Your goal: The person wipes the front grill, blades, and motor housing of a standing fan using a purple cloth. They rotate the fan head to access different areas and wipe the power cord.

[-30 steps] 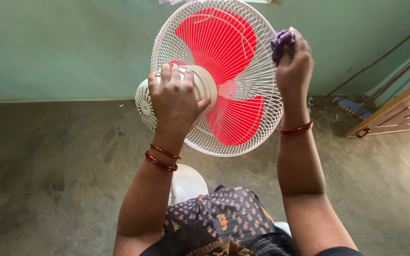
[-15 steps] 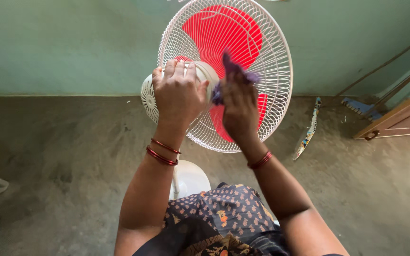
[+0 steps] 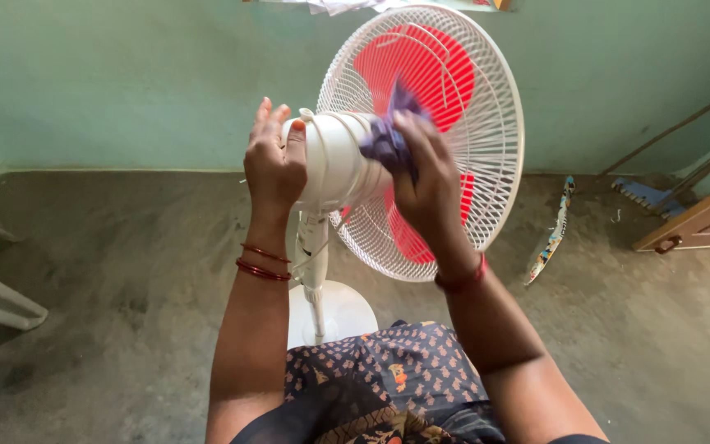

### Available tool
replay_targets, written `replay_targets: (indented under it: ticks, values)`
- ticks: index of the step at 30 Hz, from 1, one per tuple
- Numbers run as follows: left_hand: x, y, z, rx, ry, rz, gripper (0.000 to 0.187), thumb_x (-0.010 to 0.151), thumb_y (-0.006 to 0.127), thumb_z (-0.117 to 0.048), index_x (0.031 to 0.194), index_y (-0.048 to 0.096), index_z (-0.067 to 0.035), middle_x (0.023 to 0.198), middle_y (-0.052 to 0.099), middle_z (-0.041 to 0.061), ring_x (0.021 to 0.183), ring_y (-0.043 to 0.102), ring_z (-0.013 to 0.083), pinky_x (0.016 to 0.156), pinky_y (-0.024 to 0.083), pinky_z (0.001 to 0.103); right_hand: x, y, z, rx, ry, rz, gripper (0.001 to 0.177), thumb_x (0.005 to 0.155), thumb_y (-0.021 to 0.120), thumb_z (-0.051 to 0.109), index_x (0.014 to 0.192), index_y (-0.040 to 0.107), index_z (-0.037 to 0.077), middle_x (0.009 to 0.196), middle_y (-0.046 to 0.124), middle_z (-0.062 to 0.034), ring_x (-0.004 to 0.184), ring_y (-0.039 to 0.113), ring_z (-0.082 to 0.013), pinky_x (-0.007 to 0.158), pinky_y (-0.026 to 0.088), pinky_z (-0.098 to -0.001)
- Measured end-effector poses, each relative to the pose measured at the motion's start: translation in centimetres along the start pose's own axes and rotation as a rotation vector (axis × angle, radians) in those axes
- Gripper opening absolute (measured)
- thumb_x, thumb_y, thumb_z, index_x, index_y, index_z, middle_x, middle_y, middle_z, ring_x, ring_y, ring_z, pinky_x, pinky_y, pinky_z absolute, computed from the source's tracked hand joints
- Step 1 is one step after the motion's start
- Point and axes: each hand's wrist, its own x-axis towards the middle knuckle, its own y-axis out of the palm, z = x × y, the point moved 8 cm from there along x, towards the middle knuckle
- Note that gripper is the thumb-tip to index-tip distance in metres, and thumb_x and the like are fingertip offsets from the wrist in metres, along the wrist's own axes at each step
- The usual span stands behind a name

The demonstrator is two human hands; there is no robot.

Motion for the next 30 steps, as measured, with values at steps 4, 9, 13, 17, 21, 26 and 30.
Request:
replay_targets:
  ticks: [4, 9, 13, 17, 21, 26, 30]
  values:
    - [0.2, 0.6, -0.7, 0.069, 0.103, -0.014, 0.036, 0.108, 0.058, -0.035, 0.125, 0.071, -0.007, 0.135, 0.067, 0.021, 0.136, 0.057, 0.0435, 0.119, 0.028, 0.056, 6.6, 7.3, -1.4, 0.083, 0.074, 0.286, 0.037, 0.100, 0.067, 0.025, 0.131, 0.067, 0.005, 0.130, 0.068, -0.0195, 0.121, 0.065, -0.0378, 0.105, 0.050, -0.0477]
    - [-0.2, -0.5, -1.0, -0.045, -0.116, -0.010, 0.036, 0.100, 0.058, -0.032, 0.122, 0.067, -0.005, 0.126, 0.067, 0.019, 0.114, 0.066, 0.0356, 0.095, 0.053, 0.044, 3.7, 11.1, -1.6, 0.009, 0.150, 0.236, 0.034, 0.106, 0.055, 0.024, 0.134, 0.065, 0.008, 0.138, 0.065, -0.0151, 0.130, 0.061, -0.0357, 0.114, 0.044, -0.0473]
    - [-0.2, -0.7, -1.1, -0.065, -0.115, -0.071, 0.034, 0.100, 0.056, -0.028, 0.121, 0.068, -0.005, 0.125, 0.068, 0.019, 0.113, 0.067, 0.0348, 0.097, 0.054, 0.043, -1.6, 9.4, 0.2, -0.086, -0.022, 0.056, 0.040, 0.106, 0.055, 0.016, 0.143, 0.059, 0.001, 0.152, 0.052, -0.0182, 0.146, 0.048, -0.0400, 0.125, 0.031, -0.0509]
    - [-0.4, 0.0, -1.1, -0.075, -0.020, -0.097, 0.044, 0.105, 0.050, -0.037, 0.127, 0.066, -0.002, 0.130, 0.067, 0.019, 0.121, 0.064, 0.0356, 0.105, 0.051, 0.043, -7.3, 9.8, -0.2, -0.129, -0.023, 0.025, 0.044, 0.099, 0.058, 0.003, 0.143, 0.058, 0.000, 0.158, 0.044, -0.0187, 0.149, 0.041, -0.0449, 0.125, 0.035, -0.0509]
    - [-2.5, -0.4, 1.2, -0.165, 0.023, -0.140, 0.062, 0.111, 0.040, -0.051, 0.143, 0.054, 0.000, 0.147, 0.056, 0.021, 0.138, 0.055, 0.0360, 0.117, 0.043, 0.045, -12.4, 10.2, -0.7, 0.017, 0.104, 0.215, 0.041, 0.092, 0.065, -0.003, 0.131, 0.068, 0.005, 0.151, 0.055, -0.0172, 0.133, 0.056, -0.0382, 0.111, 0.049, -0.0438]
    - [-13.9, 0.5, 4.7, -0.120, -0.024, -0.198, 0.083, 0.106, 0.049, -0.060, 0.160, 0.029, -0.001, 0.155, 0.036, 0.025, 0.143, 0.042, 0.0404, 0.120, 0.035, 0.053, -10.7, 3.6, 0.6, 0.000, 0.029, -0.046, 0.046, 0.087, 0.057, -0.011, 0.128, 0.070, 0.005, 0.141, 0.062, -0.0166, 0.134, 0.061, -0.0373, 0.115, 0.053, -0.0437]
    - [-18.9, 4.4, 4.2, 0.382, -0.004, -0.009, 0.076, 0.077, 0.077, -0.055, 0.131, 0.054, -0.007, 0.129, 0.054, 0.016, 0.119, 0.049, 0.0362, 0.091, 0.035, 0.056, -4.9, -1.1, 0.0, -0.132, 0.032, -0.192, 0.046, 0.090, 0.056, -0.010, 0.134, 0.065, 0.001, 0.144, 0.058, -0.0206, 0.136, 0.058, -0.0382, 0.117, 0.050, -0.0453]
